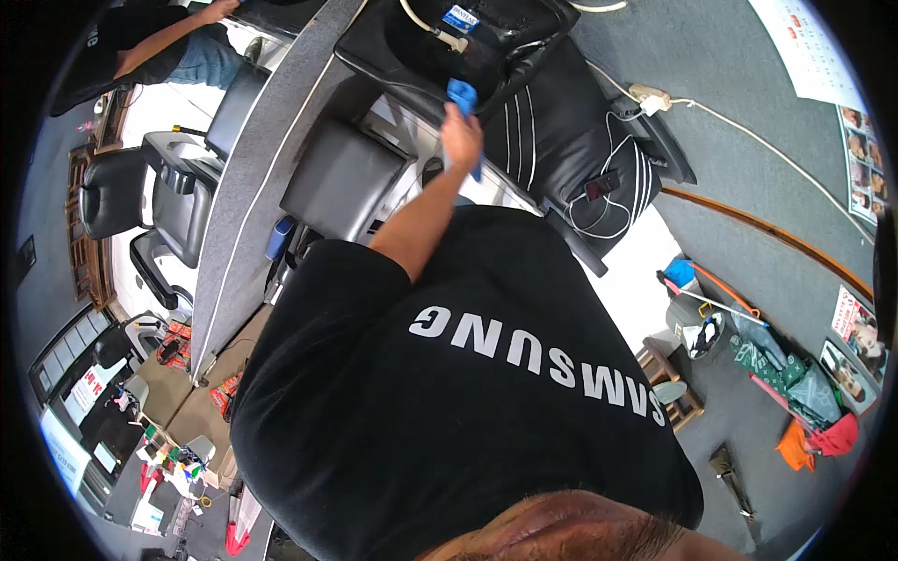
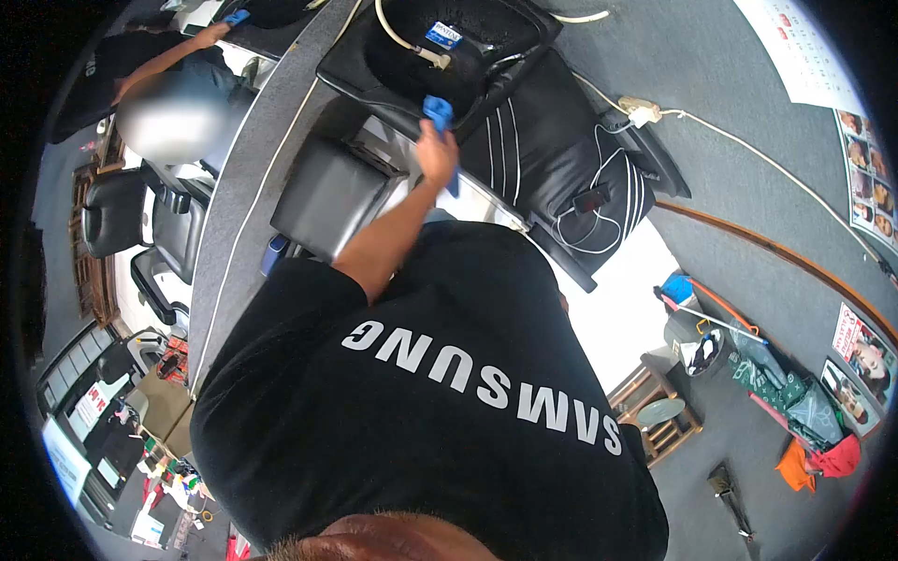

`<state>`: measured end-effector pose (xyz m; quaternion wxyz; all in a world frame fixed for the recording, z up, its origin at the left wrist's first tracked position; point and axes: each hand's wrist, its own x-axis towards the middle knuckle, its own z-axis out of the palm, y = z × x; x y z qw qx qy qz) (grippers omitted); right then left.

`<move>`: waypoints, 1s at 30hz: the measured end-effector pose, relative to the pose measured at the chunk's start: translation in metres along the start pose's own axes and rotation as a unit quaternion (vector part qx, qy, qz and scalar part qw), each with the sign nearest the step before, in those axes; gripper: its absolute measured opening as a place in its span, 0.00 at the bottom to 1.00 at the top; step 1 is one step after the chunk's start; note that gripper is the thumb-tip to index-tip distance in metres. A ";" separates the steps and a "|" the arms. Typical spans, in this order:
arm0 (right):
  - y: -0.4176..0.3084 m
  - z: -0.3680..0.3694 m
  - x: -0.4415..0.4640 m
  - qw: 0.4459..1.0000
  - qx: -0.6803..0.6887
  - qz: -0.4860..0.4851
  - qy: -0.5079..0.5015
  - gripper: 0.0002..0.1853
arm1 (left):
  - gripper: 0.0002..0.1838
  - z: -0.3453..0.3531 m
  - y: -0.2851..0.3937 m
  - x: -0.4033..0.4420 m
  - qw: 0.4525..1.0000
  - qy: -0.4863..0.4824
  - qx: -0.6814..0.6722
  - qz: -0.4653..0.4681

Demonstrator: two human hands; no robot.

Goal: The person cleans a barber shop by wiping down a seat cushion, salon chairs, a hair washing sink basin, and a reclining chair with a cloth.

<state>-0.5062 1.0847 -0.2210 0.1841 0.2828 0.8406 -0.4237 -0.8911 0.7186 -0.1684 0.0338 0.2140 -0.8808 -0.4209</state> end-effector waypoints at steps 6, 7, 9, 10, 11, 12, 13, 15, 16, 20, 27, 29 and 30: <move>0.022 0.010 0.002 0.998 -0.025 -0.041 0.030 0.20 | 0.17 0.027 0.024 -0.074 0.937 -0.281 -0.001 0.209; 0.022 0.013 0.009 0.997 -0.025 -0.046 0.056 0.20 | 0.16 0.023 0.036 -0.071 0.950 -0.257 -0.018 0.177; -0.045 0.009 0.031 0.989 -0.025 0.109 0.095 0.20 | 0.16 0.005 0.057 -0.068 0.946 -0.275 -0.019 0.173; -0.097 -0.004 0.034 0.997 -0.012 0.050 0.052 0.19 | 0.17 0.003 0.061 -0.071 0.940 -0.293 -0.018 0.173; -0.156 0.000 0.032 0.982 0.170 0.015 0.078 0.18 | 0.17 0.003 0.062 -0.076 0.934 -0.311 -0.018 0.174; -0.177 0.004 0.043 0.980 0.194 -0.004 0.041 0.20 | 0.20 0.007 0.058 -0.080 0.924 -0.350 -0.020 0.150; -0.208 0.010 0.048 0.975 0.219 -0.027 0.025 0.20 | 0.21 0.011 0.054 -0.086 0.920 -0.360 -0.032 0.154; -0.271 0.035 0.055 0.957 0.288 -0.038 -0.001 0.26 | 0.21 0.015 0.044 -0.099 0.909 -0.379 -0.056 0.164; -0.286 0.052 0.063 0.958 0.285 -0.028 -0.004 0.30 | 0.24 0.020 0.032 -0.101 0.894 -0.410 -0.071 0.168; -0.332 0.097 0.064 0.922 0.382 0.062 -0.005 0.36 | 0.21 -0.012 0.022 -0.085 0.861 -0.482 -0.151 -0.059; -0.345 0.142 0.049 0.862 0.500 0.081 0.011 0.30 | 0.12 -0.067 0.005 -0.022 0.791 -0.554 -0.228 -0.122; -0.308 0.170 0.066 0.903 0.405 0.113 0.093 0.30 | 0.10 -0.071 0.010 -0.008 0.786 -0.535 -0.283 -0.122; -0.303 0.177 0.067 0.924 0.313 0.135 0.172 0.30 | 0.09 -0.072 0.011 -0.003 0.789 -0.536 -0.279 -0.110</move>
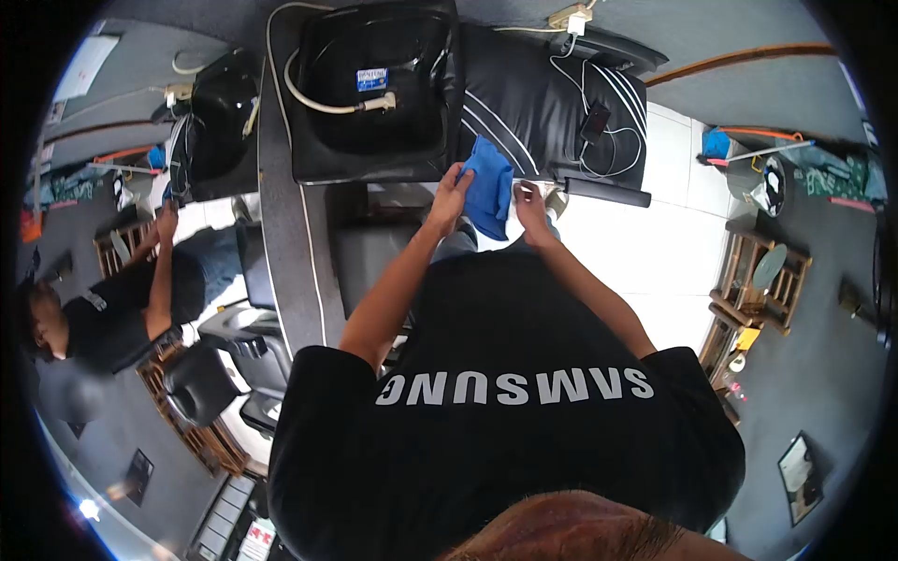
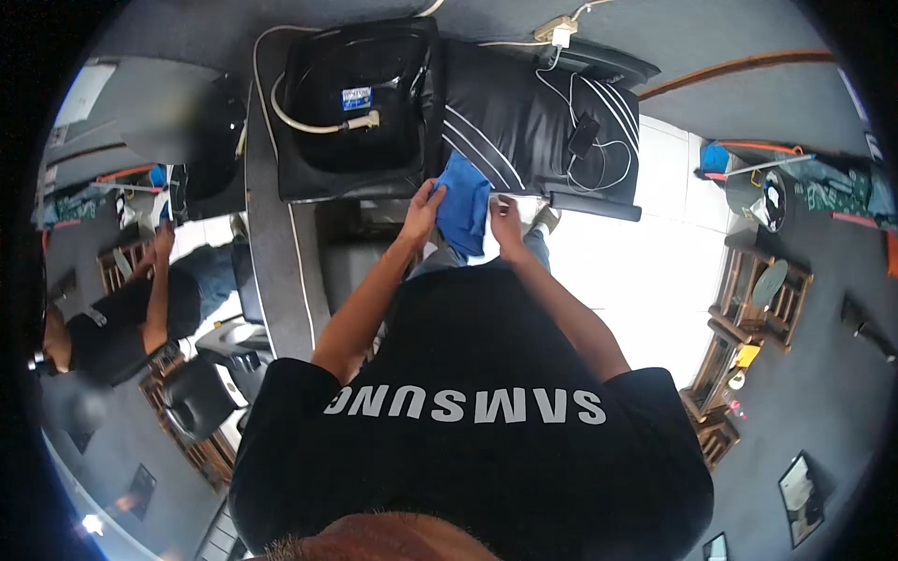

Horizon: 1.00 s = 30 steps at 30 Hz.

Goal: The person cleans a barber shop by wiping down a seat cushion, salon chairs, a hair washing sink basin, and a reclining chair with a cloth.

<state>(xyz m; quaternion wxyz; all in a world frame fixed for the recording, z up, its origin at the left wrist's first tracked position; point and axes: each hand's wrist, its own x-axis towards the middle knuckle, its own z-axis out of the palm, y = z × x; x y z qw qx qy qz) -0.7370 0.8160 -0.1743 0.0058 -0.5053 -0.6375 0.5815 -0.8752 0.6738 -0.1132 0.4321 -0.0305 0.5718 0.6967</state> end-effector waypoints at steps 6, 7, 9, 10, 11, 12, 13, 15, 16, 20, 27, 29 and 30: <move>-0.057 -0.004 -0.025 0.902 0.345 0.195 -0.172 0.51 | 0.08 0.005 0.005 0.000 0.837 -0.165 0.438 0.284; -0.073 -0.006 -0.031 0.872 0.398 0.167 -0.230 0.51 | 0.09 0.007 0.007 -0.001 0.807 -0.206 0.465 0.300; -0.076 -0.005 -0.025 0.833 0.451 0.197 -0.251 0.49 | 0.10 0.006 0.005 -0.007 0.800 -0.233 0.476 0.281; -0.066 0.001 -0.019 0.848 0.454 0.175 -0.208 0.47 | 0.10 0.003 0.005 -0.010 0.797 -0.243 0.482 0.270; -0.046 0.013 -0.009 0.861 0.456 0.153 -0.166 0.45 | 0.11 -0.002 0.012 -0.014 0.787 -0.243 0.490 0.284; -0.034 0.020 0.001 0.872 0.454 0.131 -0.124 0.44 | 0.13 -0.008 0.021 -0.016 0.778 -0.241 0.498 0.298; -0.031 0.022 0.008 0.921 0.363 0.129 -0.059 0.40 | 0.14 -0.016 0.030 -0.017 0.769 -0.238 0.505 0.311; -0.028 0.024 0.022 0.975 0.168 0.123 0.073 0.34 | 0.15 -0.049 0.030 -0.007 0.773 -0.109 0.515 0.353; -0.026 0.027 0.028 0.988 0.072 0.086 0.110 0.29 | 0.14 -0.069 0.035 0.000 0.781 -0.038 0.510 0.358; -0.042 0.047 0.034 0.991 0.052 -0.103 0.060 0.28 | 0.13 -0.153 0.051 0.035 0.712 0.317 0.527 0.339; -0.068 0.166 0.033 0.967 -0.007 -0.252 0.046 0.32 | 0.19 -0.205 0.069 0.084 0.608 0.422 0.619 0.265; -0.069 0.193 0.047 0.959 0.003 -0.269 0.088 0.33 | 0.22 -0.194 0.073 0.085 0.611 0.440 0.619 0.224; -0.075 0.200 0.066 0.968 0.012 -0.233 0.094 0.35 | 0.22 -0.192 0.074 0.084 0.609 0.438 0.626 0.213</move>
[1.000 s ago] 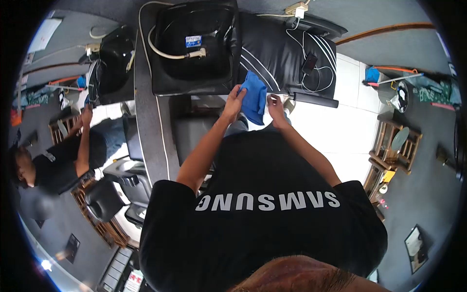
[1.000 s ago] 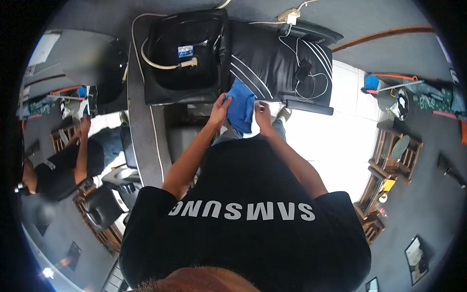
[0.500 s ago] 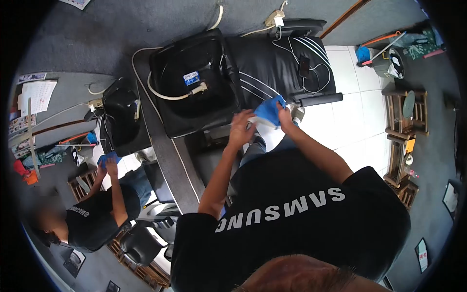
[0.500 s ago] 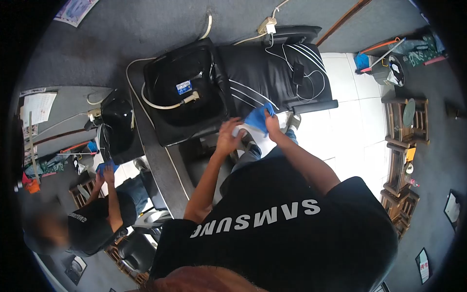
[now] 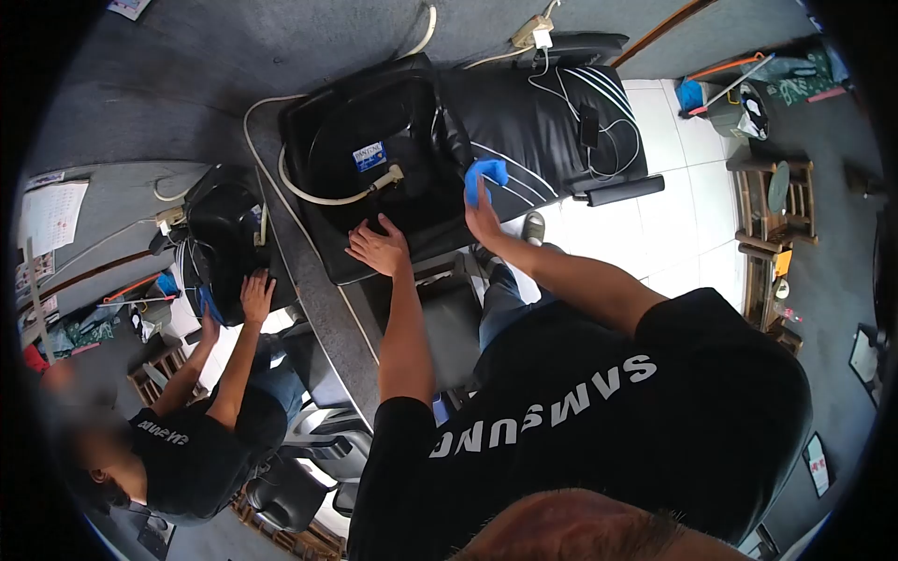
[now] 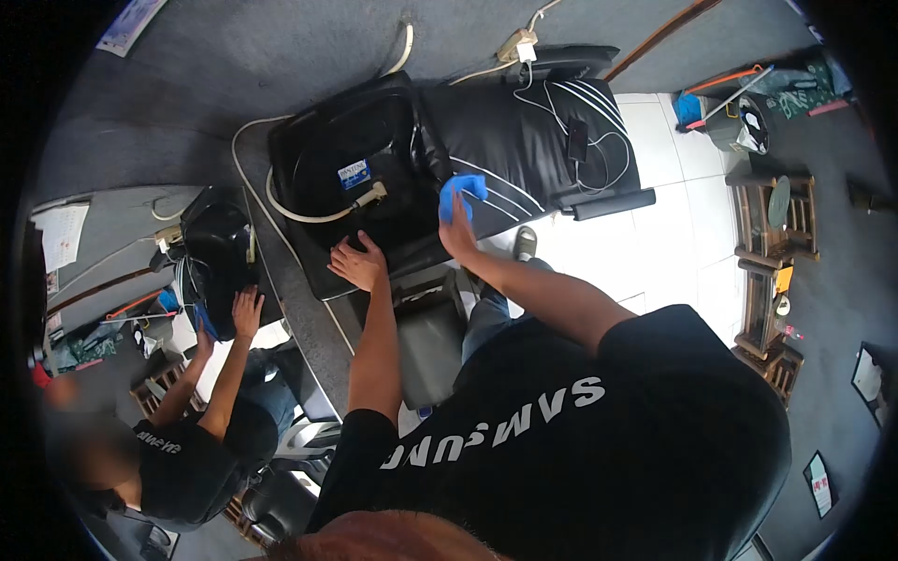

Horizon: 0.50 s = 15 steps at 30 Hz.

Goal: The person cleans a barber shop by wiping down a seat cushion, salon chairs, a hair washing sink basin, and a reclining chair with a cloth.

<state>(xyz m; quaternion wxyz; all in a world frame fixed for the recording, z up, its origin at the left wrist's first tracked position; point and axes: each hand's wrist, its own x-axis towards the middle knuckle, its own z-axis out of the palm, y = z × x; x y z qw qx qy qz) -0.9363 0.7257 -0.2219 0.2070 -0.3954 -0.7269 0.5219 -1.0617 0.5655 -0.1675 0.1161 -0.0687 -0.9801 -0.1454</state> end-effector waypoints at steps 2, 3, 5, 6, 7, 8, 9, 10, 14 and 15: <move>0.003 0.014 0.047 1.000 0.002 0.025 0.009 0.36 | 0.23 0.003 0.000 0.002 1.000 -0.014 0.019 0.000; -0.003 0.016 0.078 1.000 0.000 0.012 0.010 0.35 | 0.22 0.006 -0.001 0.003 0.999 -0.017 0.034 0.002; -0.019 0.017 0.143 1.000 -0.012 0.000 -0.015 0.33 | 0.20 0.009 0.000 0.002 0.998 -0.021 0.061 0.007; -0.023 0.016 0.167 0.997 -0.041 -0.035 -0.054 0.32 | 0.20 0.012 -0.001 0.002 0.998 -0.024 0.063 0.007; -0.002 0.022 0.191 0.991 -0.090 -0.057 -0.078 0.32 | 0.19 0.015 -0.003 0.001 0.997 -0.027 0.066 0.009; 0.019 0.028 0.215 0.982 -0.137 -0.081 -0.099 0.32 | 0.19 0.015 -0.004 0.001 0.997 -0.030 0.069 0.012; 0.040 0.033 0.239 0.970 -0.182 -0.107 -0.118 0.32 | 0.19 0.013 -0.004 0.000 0.996 -0.040 0.074 0.005; 0.021 0.028 0.227 0.988 -0.118 -0.030 -0.093 0.32 | 0.19 0.013 0.000 0.003 0.996 -0.048 0.077 -0.001; 0.011 -0.006 0.109 0.981 -0.043 0.167 -0.088 0.37 | 0.19 0.009 0.003 0.003 0.994 -0.070 0.083 -0.002; -0.003 -0.022 0.063 0.974 -0.037 0.203 -0.093 0.37 | 0.19 0.007 0.004 0.004 0.993 -0.079 0.089 -0.004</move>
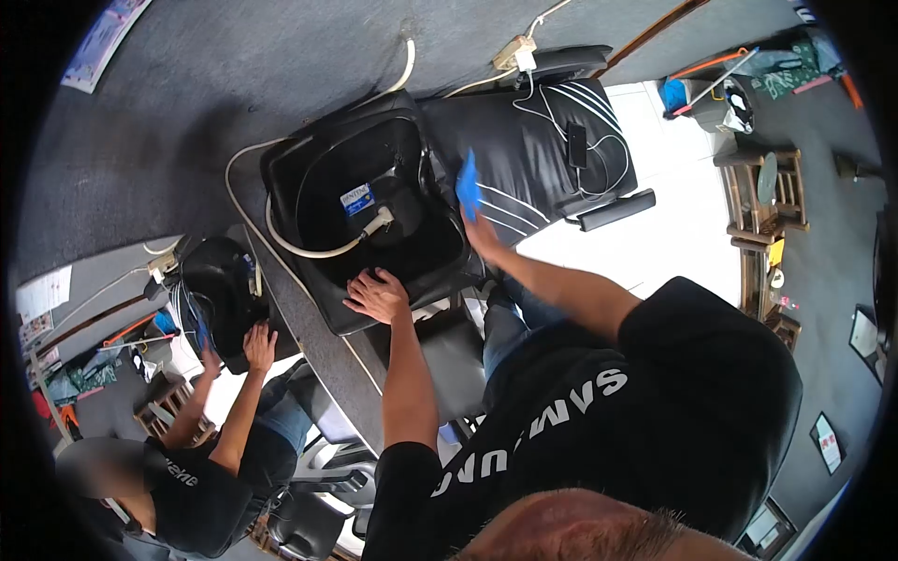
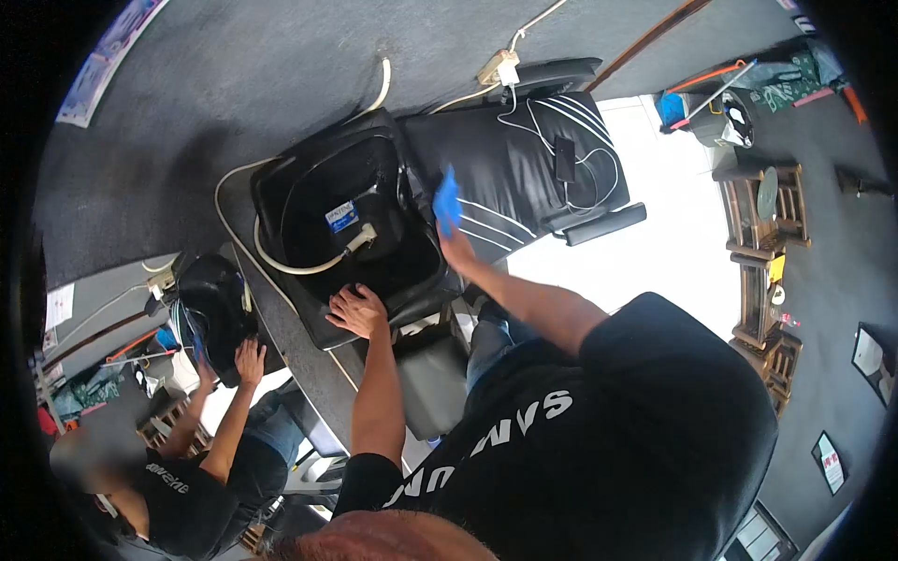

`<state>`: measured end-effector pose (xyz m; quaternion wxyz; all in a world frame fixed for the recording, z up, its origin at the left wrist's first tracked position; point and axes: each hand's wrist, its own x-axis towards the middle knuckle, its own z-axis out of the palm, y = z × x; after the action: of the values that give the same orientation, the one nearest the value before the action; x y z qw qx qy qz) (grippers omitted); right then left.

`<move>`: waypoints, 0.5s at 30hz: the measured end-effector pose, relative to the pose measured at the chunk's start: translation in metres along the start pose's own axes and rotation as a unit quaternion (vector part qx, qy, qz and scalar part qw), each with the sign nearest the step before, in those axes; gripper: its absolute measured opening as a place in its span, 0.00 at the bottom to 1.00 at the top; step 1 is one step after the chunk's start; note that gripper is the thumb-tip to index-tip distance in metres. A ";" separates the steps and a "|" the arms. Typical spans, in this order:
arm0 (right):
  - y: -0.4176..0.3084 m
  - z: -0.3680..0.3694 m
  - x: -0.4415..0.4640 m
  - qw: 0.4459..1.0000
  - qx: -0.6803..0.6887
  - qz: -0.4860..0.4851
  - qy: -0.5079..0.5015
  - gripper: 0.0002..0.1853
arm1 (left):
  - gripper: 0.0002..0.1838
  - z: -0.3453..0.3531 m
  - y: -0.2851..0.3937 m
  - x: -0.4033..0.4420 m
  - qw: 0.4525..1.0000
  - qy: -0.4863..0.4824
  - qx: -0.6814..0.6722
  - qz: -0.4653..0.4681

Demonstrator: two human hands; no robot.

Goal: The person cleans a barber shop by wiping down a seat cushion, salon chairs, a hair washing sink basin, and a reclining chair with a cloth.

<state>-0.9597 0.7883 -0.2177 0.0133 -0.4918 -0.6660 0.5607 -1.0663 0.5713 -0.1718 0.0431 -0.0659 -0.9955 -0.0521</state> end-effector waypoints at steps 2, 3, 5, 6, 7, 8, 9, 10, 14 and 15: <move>0.072 0.014 -0.053 1.000 0.002 -0.015 0.004 0.35 | 0.18 0.000 0.002 0.002 1.000 -0.013 0.009 -0.001; 0.065 0.012 -0.055 1.000 0.015 0.016 -0.015 0.36 | 0.18 0.001 0.002 0.002 1.000 -0.017 0.009 -0.003; 0.028 -0.008 -0.061 0.994 0.041 0.082 -0.056 0.38 | 0.18 0.005 -0.001 0.000 1.000 -0.012 0.010 0.000; 0.014 -0.017 -0.062 0.989 0.054 0.117 -0.078 0.39 | 0.18 0.007 -0.001 0.001 1.000 -0.005 0.012 0.005; -0.001 -0.016 -0.048 0.990 0.069 0.107 -0.052 0.36 | 0.17 0.008 -0.003 -0.001 1.000 0.002 0.016 0.008; -0.018 -0.007 -0.019 0.992 0.083 0.094 -0.027 0.34 | 0.17 0.005 -0.005 -0.003 1.000 -0.012 0.017 0.005; -0.018 0.008 0.022 0.993 0.111 0.016 0.019 0.35 | 0.17 0.001 -0.001 -0.001 1.000 -0.022 0.015 0.000; -0.042 0.007 0.047 0.988 0.143 -0.016 0.052 0.38 | 0.17 0.001 0.002 0.001 0.999 -0.032 0.012 -0.007; -0.051 0.021 0.195 0.984 0.174 0.013 -0.034 0.44 | 0.18 0.007 -0.001 0.000 1.000 -0.021 0.017 0.004; -0.049 0.022 0.193 0.982 0.177 0.029 -0.052 0.46 | 0.18 0.007 -0.003 -0.001 1.000 -0.018 0.016 0.003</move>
<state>-1.1027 0.9069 -0.2913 0.0486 -0.4711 -0.5414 0.6947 -1.0663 0.5695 -0.1793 0.0261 -0.0688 -0.9967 -0.0353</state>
